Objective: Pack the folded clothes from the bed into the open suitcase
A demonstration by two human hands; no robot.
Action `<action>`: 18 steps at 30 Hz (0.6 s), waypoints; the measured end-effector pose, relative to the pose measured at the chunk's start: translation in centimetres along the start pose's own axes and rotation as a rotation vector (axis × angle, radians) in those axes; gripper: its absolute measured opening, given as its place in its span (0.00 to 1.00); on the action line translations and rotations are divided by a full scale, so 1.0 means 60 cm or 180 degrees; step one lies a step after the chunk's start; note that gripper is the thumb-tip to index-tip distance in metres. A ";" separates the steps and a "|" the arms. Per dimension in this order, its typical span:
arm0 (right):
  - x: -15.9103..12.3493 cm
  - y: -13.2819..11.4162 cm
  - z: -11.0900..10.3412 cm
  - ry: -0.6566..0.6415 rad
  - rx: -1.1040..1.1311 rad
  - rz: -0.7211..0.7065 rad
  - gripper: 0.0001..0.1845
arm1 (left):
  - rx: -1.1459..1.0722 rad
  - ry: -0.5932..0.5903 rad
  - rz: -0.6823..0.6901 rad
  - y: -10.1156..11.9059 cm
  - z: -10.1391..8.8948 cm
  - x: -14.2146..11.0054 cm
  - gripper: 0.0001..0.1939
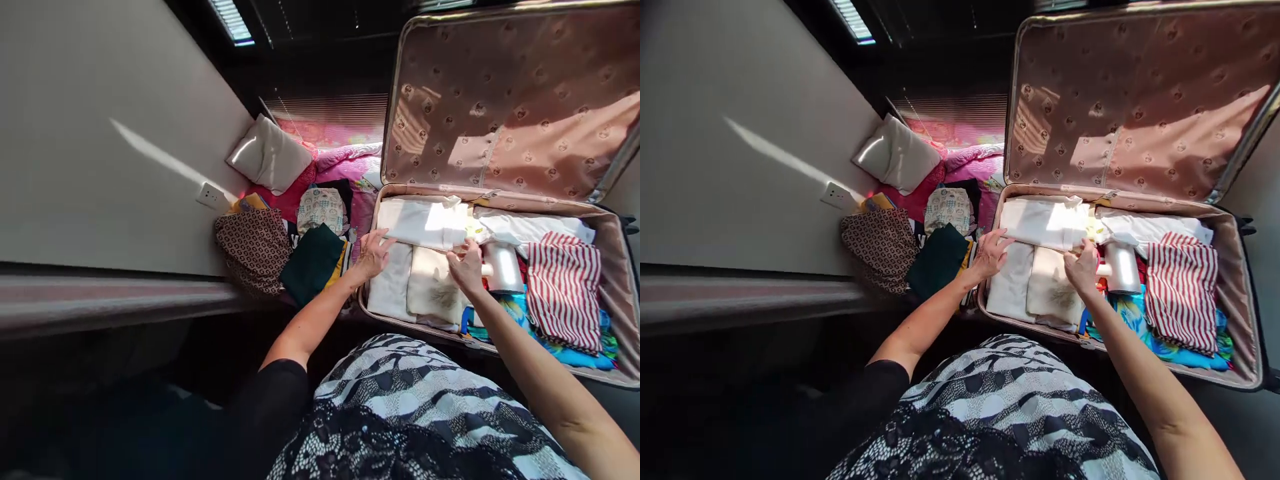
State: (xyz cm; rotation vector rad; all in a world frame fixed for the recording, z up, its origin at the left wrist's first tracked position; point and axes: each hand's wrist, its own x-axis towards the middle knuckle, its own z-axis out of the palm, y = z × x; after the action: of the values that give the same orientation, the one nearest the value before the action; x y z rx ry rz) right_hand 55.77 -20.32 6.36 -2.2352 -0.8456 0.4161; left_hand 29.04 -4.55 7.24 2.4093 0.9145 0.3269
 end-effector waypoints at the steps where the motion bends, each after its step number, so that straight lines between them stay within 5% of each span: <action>1: -0.004 -0.001 -0.004 0.0065 -0.0079 -0.0149 0.37 | -0.0046 0.0165 -0.0174 -0.015 -0.005 -0.029 0.26; 5: -0.029 -0.056 0.009 -0.0310 0.0217 -0.0578 0.35 | -0.0145 0.0742 -0.1757 -0.120 -0.024 -0.169 0.25; 8: -0.055 -0.139 0.061 -0.0931 0.0540 -0.0904 0.30 | -0.0139 0.0684 -0.2771 -0.208 -0.024 -0.271 0.28; 12: -0.065 -0.256 0.183 -0.1990 0.0381 -0.1102 0.24 | -0.0405 0.0589 -0.3087 -0.286 -0.012 -0.351 0.30; 15: -0.052 -0.327 0.291 -0.2592 -0.0182 -0.1124 0.20 | -0.0604 0.1075 -0.3305 -0.321 -0.006 -0.374 0.15; 18: -0.039 -0.376 0.389 -0.2715 -0.0741 -0.0961 0.18 | -0.0580 0.1517 -0.3687 -0.349 -0.002 -0.387 0.16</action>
State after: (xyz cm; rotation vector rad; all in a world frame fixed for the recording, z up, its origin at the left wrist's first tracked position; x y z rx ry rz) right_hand 32.06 2.00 6.08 -2.0524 -1.7072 1.2102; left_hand 0.50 -6.97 -5.24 1.3040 2.1594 0.4825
